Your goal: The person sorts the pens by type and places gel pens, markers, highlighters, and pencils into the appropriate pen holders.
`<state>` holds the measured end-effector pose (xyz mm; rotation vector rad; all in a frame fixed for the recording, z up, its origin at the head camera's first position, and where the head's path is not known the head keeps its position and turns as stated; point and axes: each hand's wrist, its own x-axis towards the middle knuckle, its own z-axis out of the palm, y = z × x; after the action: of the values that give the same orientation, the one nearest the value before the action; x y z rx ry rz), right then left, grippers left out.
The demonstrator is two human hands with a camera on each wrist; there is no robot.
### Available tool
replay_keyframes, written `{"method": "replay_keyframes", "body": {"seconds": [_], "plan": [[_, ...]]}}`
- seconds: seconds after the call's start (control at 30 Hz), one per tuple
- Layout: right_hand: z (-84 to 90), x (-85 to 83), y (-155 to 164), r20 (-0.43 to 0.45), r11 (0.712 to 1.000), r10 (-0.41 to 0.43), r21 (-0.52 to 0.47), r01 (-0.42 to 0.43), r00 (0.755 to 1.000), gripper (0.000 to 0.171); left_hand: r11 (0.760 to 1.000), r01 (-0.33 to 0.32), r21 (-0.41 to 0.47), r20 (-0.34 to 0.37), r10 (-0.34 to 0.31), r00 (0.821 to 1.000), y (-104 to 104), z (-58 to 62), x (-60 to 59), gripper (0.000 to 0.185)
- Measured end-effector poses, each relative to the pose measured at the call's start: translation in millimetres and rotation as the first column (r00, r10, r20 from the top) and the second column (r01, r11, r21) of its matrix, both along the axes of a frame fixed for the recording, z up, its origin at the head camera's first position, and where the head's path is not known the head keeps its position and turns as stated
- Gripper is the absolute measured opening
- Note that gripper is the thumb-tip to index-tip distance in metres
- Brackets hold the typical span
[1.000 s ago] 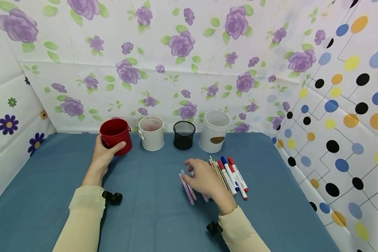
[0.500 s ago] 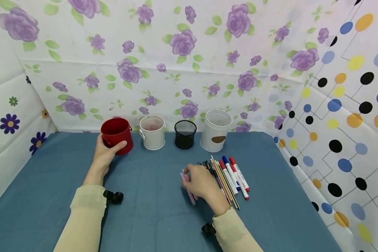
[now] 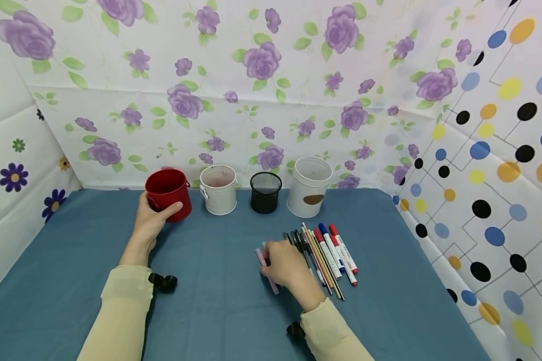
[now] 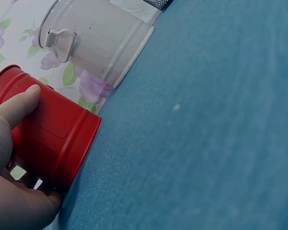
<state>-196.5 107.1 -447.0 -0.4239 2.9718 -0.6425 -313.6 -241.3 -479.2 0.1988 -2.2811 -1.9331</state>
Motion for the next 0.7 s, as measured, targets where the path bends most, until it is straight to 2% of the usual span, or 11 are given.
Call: {"method": "replay_keyframes", "body": {"seconds": [0.37, 0.7], "plan": [[-2.1, 2.8, -5.8, 0.007, 1.0, -0.012, 0.007, 0.012, 1.0, 0.017, 1.0, 0.006, 0.002, 0.005, -0.006, 1.0, 1.1, -0.7, -0.6, 0.104], [-1.7, 2.7, -7.8, -0.037, 1.0, 0.024, 0.014, -0.024, 0.999, 0.015, 1.0, 0.01, -0.004, 0.009, -0.01, 1.0, -1.9, 0.5, 0.1, 0.103]]}}
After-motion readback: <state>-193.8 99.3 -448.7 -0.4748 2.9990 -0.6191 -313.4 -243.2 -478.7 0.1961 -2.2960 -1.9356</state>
